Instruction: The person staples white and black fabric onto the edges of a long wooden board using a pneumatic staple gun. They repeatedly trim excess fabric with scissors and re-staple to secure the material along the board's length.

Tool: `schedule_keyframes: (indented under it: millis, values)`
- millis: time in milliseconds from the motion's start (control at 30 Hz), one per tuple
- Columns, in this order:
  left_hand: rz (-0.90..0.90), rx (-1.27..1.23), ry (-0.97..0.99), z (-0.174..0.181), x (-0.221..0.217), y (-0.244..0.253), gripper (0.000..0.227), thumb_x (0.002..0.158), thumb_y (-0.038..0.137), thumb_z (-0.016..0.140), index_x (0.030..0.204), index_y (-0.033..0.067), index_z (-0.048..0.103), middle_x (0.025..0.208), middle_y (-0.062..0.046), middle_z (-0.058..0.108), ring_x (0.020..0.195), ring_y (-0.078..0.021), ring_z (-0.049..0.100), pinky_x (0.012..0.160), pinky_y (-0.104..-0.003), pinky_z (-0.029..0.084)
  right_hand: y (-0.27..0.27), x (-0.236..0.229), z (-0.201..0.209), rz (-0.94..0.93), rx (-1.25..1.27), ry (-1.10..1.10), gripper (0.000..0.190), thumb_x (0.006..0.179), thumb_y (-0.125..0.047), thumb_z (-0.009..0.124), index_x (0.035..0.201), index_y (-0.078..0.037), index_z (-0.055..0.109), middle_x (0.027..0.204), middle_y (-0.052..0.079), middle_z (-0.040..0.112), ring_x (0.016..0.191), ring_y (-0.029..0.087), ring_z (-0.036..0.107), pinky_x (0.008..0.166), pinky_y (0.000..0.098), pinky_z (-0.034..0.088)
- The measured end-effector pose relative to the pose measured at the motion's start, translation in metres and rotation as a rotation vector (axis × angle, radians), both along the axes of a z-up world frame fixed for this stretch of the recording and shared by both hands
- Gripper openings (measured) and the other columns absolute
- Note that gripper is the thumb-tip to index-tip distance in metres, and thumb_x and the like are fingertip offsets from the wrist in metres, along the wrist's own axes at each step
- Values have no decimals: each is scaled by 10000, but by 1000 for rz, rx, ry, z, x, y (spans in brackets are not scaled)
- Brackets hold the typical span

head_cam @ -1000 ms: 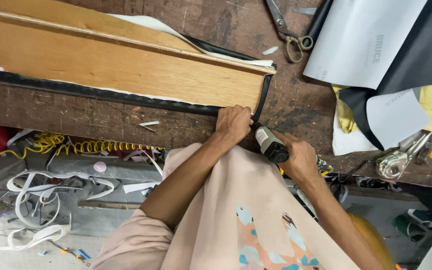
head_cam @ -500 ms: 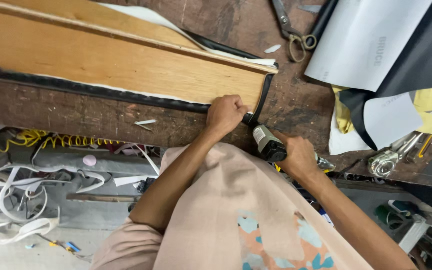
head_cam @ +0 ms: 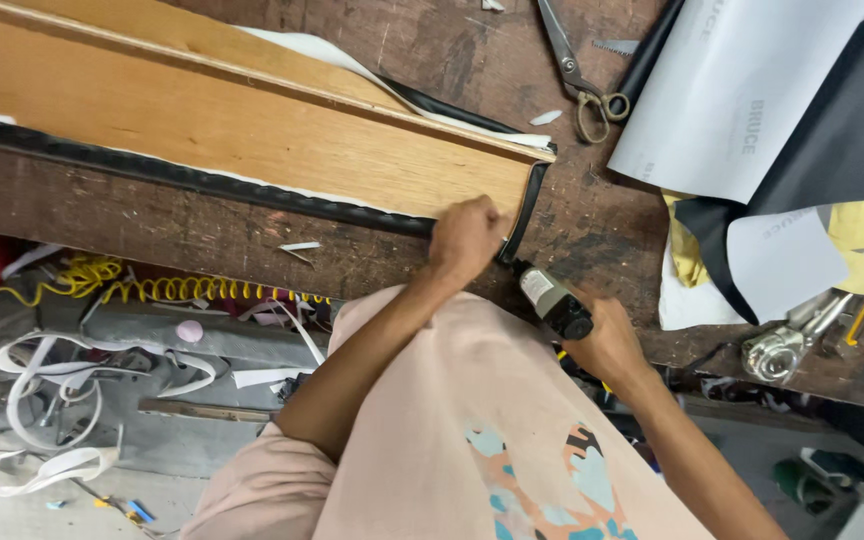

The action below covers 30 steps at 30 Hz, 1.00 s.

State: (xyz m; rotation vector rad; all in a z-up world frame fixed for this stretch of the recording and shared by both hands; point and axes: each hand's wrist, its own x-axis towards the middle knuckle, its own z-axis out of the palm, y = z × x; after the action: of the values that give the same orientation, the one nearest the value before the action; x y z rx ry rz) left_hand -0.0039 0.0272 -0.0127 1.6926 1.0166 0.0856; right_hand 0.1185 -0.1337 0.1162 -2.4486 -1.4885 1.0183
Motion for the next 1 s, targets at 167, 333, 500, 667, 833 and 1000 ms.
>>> schedule_keyframes:
  millis: [167,333,500,667,833,1000]
  values:
    - [-157,324,78,6,25,-12,373,890,343,750,860,-25,693,733,-186,705,638,-300,705,560,-443,550,-13,15,2,-25,140,23,507,671,45,691,1175,-11,692,1088,248,702,957,460,686,809,485,565]
    - [-128,311,34,-6,32,-14,276,895,251,715,800,-7,730,724,-210,712,676,-347,706,686,-505,554,-4,33,-4,-24,185,-4,534,632,46,717,1165,15,693,1072,292,684,938,487,665,805,500,556]
    - [-85,73,57,-13,27,-5,223,889,288,681,822,96,772,701,-136,742,637,-319,713,687,-498,540,3,44,-14,19,314,-18,513,664,19,740,1174,46,689,1103,328,660,1083,488,653,877,492,561]
    - [5,196,62,-4,27,-11,216,851,284,722,806,79,771,753,-158,740,725,-359,706,704,-501,539,1,53,-12,-103,192,43,407,707,16,705,1114,19,694,1105,263,702,966,454,697,830,479,577]
    - [-57,322,168,6,38,-12,312,880,336,716,853,26,729,806,-201,730,767,-385,716,716,-500,556,10,59,0,-130,197,11,424,706,2,708,1131,-11,705,1017,274,712,935,462,687,793,493,558]
    - [-75,389,122,3,45,-11,307,931,331,695,850,35,714,762,-201,711,711,-390,708,680,-535,532,19,67,19,-205,37,14,361,746,-42,711,1106,-37,718,907,253,727,863,433,714,745,478,550]
